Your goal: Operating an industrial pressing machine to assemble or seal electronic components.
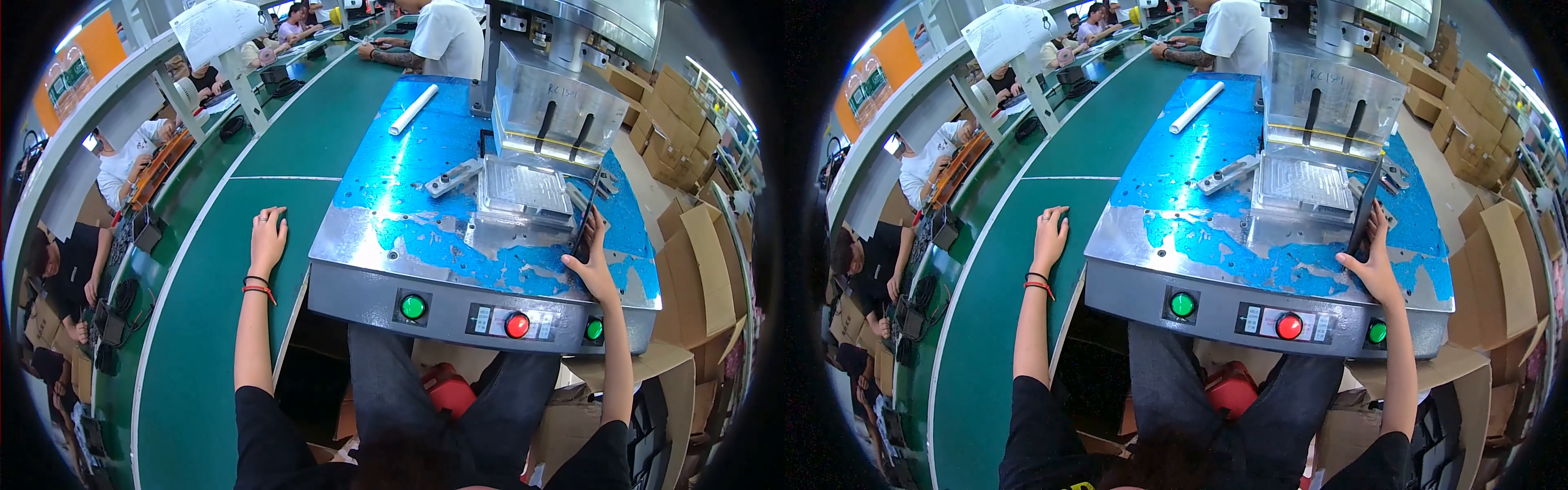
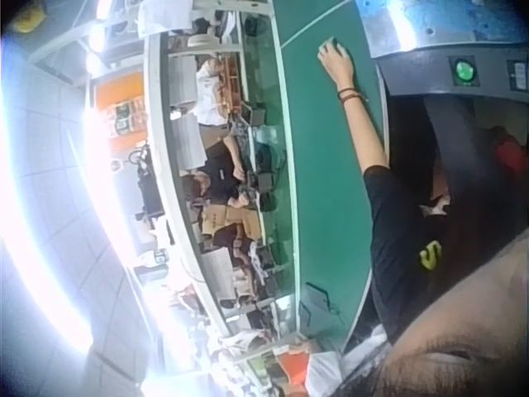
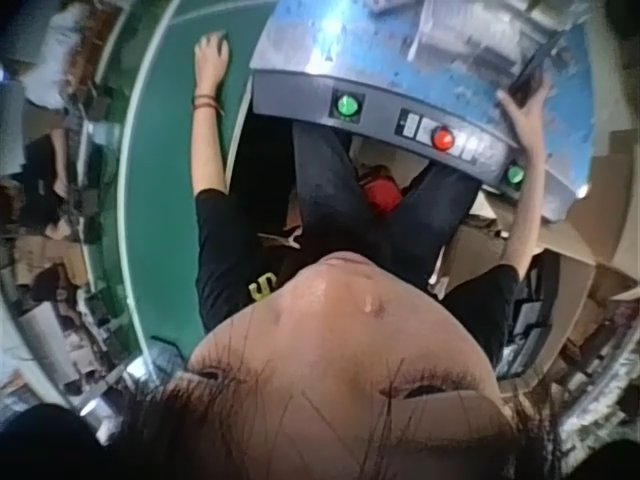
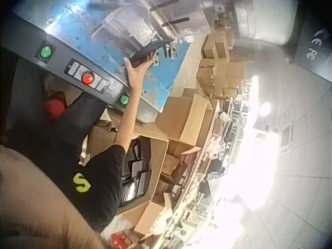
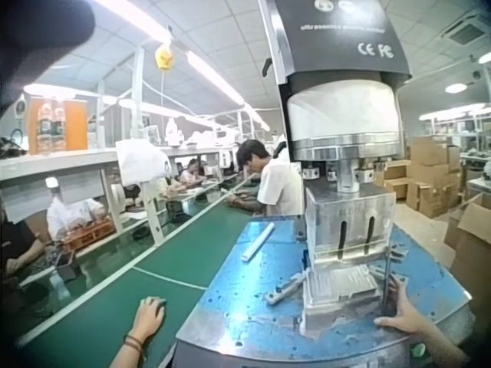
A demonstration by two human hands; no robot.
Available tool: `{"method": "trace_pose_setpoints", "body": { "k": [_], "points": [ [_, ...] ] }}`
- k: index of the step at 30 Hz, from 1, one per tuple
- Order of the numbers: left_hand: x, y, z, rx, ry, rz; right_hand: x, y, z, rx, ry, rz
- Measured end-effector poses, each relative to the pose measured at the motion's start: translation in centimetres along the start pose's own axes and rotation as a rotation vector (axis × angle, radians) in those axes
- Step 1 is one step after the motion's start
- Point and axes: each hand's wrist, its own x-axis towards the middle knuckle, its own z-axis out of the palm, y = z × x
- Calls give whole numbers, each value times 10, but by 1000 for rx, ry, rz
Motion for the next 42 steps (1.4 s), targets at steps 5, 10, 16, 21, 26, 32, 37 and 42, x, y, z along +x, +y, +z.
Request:
{"method": "trace_pose_setpoints", "body": {
  "k": [5,10,16,21,26,32,37,42],
  "points": [
    [0,-2,0,5,1,11,0,-1,0,-14,2,-15],
    [0,-3,0,14,4,18,1,-2,1,4,-2,-16],
    [0,-3,2,30,11,26,0,0,-1,-5,-5,-9],
    [0,-1,1,9,0,13,-1,0,-3,-14,-4,2],
    [-1,-3,1,13,5,18,-2,1,-2,18,-9,14],
    [0,-2,-1,13,-1,9,0,-1,-1,2,-10,7],
    [0,-2,0,10,-7,3,-1,2,-2,-12,-11,-16],
    [0,-3,0,10,-1,7,-2,-3,0,-3,-5,-4]
  ]
}}
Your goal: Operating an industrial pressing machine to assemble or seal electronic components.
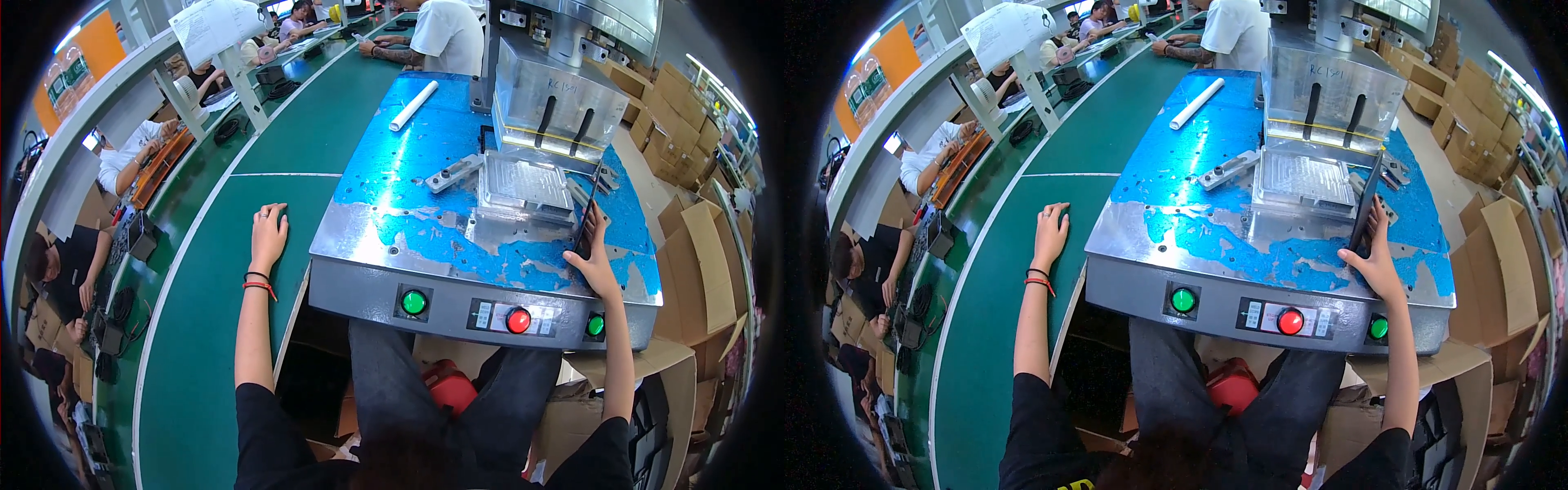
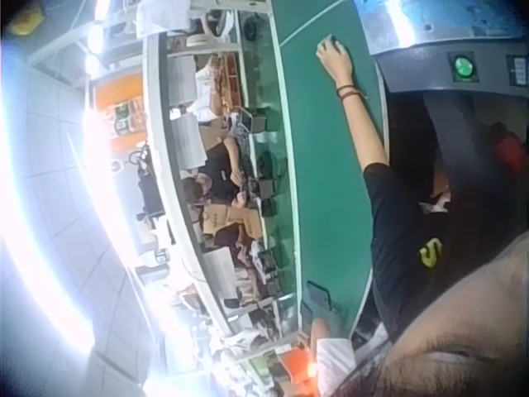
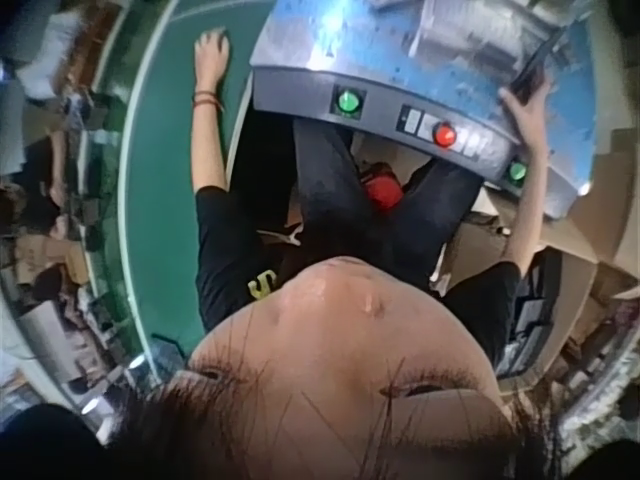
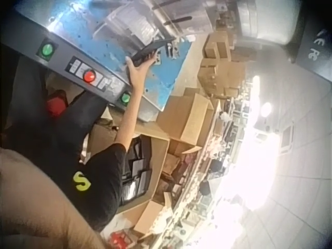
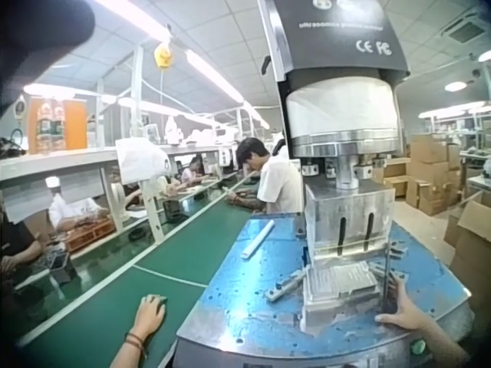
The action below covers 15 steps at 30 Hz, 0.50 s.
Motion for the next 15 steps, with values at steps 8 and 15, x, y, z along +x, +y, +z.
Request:
{"method": "trace_pose_setpoints", "body": {
  "k": [8,15],
  "points": [
    [0,1,0,-10,1,2,2,1,0,-7,-3,-11],
    [1,2,1,-15,1,-2,1,5,-1,-12,-2,-6]
  ]
}}
